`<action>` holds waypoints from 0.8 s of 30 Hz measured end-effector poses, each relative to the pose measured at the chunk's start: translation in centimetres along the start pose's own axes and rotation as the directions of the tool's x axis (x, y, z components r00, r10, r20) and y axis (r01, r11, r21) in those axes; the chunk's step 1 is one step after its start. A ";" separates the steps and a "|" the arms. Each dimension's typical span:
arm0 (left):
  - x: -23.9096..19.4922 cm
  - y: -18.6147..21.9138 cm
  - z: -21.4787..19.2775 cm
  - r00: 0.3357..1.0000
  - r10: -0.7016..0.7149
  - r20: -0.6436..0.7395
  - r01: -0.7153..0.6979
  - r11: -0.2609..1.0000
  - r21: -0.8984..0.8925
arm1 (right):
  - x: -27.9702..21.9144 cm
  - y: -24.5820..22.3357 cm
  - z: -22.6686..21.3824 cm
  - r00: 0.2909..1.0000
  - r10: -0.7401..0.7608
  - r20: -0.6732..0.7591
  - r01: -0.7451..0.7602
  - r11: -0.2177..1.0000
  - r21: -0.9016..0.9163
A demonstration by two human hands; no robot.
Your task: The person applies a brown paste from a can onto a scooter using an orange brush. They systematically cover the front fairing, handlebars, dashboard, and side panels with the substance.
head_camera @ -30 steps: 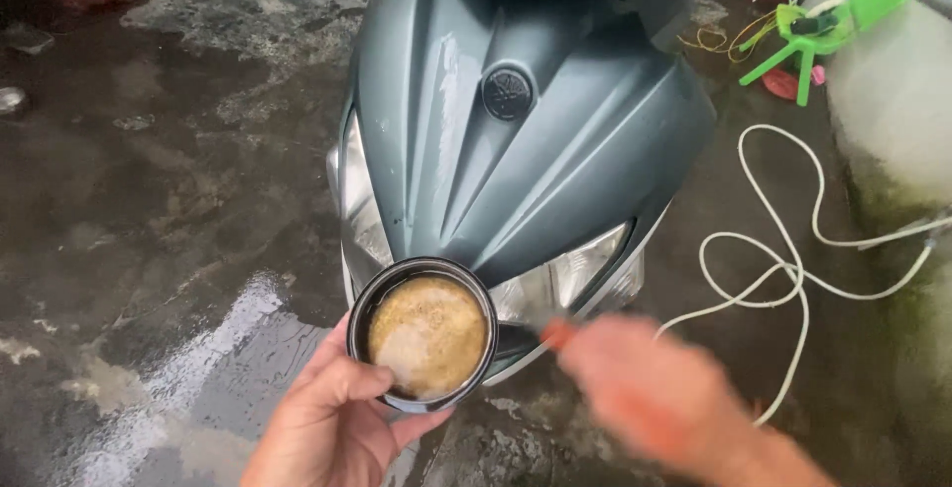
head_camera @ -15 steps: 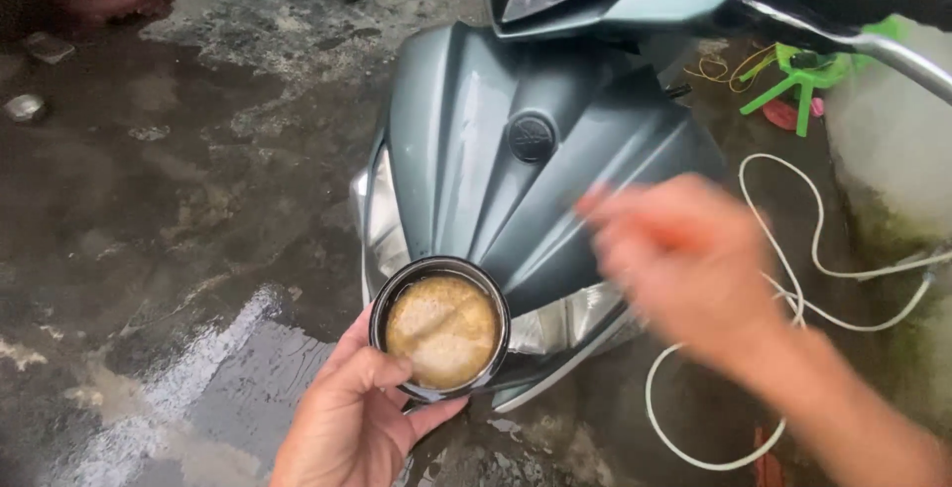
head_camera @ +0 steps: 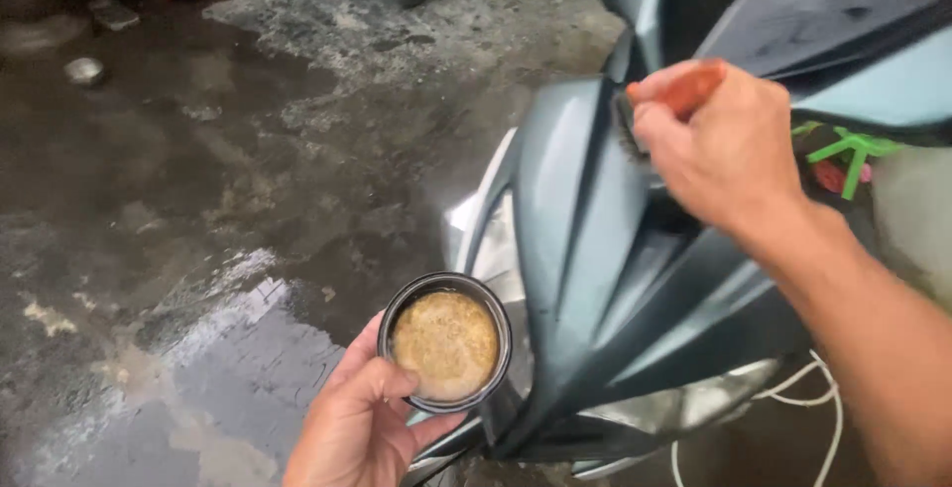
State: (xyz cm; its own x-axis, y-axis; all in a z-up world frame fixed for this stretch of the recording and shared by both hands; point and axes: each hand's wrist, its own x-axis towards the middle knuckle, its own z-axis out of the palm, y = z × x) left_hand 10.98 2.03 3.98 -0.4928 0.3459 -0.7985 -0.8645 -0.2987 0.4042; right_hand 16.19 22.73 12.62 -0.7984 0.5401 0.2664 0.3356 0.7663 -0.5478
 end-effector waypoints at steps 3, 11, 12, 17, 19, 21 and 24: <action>1.0 1.5 -1.4 1.000 -0.011 -0.009 0.011 1.000 -0.023 | 1.5 -1.8 2.9 0.989 -0.006 0.149 0.027 0.990 -0.141; 3.4 4.0 -4.4 0.999 -0.052 -0.011 0.051 0.998 -0.046 | 3.8 -5.1 9.7 0.873 0.098 0.477 0.162 0.865 -0.474; 3.8 4.4 -4.5 0.998 -0.057 -0.006 0.057 0.997 -0.044 | 4.2 -5.4 10.3 0.855 0.122 0.505 0.181 0.841 -0.510; 7.0 5.2 -6.4 0.995 -0.072 0.070 0.074 0.997 -0.013 | 1.8 -9.4 10.3 0.788 0.485 0.380 -0.286 0.834 -0.472; 7.8 5.7 -6.9 0.995 -0.076 0.063 0.074 0.997 0.024 | -0.3 -6.5 11.2 0.868 0.300 0.395 -0.113 0.895 -0.431; 8.5 5.3 -7.2 0.994 -0.085 0.067 0.081 0.995 0.062 | -3.0 -3.3 11.6 0.915 0.109 0.387 0.061 0.914 -0.401; 10.0 3.8 -8.8 0.990 -0.128 0.061 0.120 0.986 0.113 | -6.3 -2.2 11.0 0.961 0.172 0.216 -0.067 0.904 -0.421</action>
State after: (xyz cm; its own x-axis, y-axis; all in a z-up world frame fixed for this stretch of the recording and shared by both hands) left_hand 3.68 -3.50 -6.43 -0.3834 0.4352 -0.8146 -0.9231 -0.1526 0.3530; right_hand 14.93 13.79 3.44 -0.8175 0.5758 -0.0095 0.5679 0.8033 -0.1792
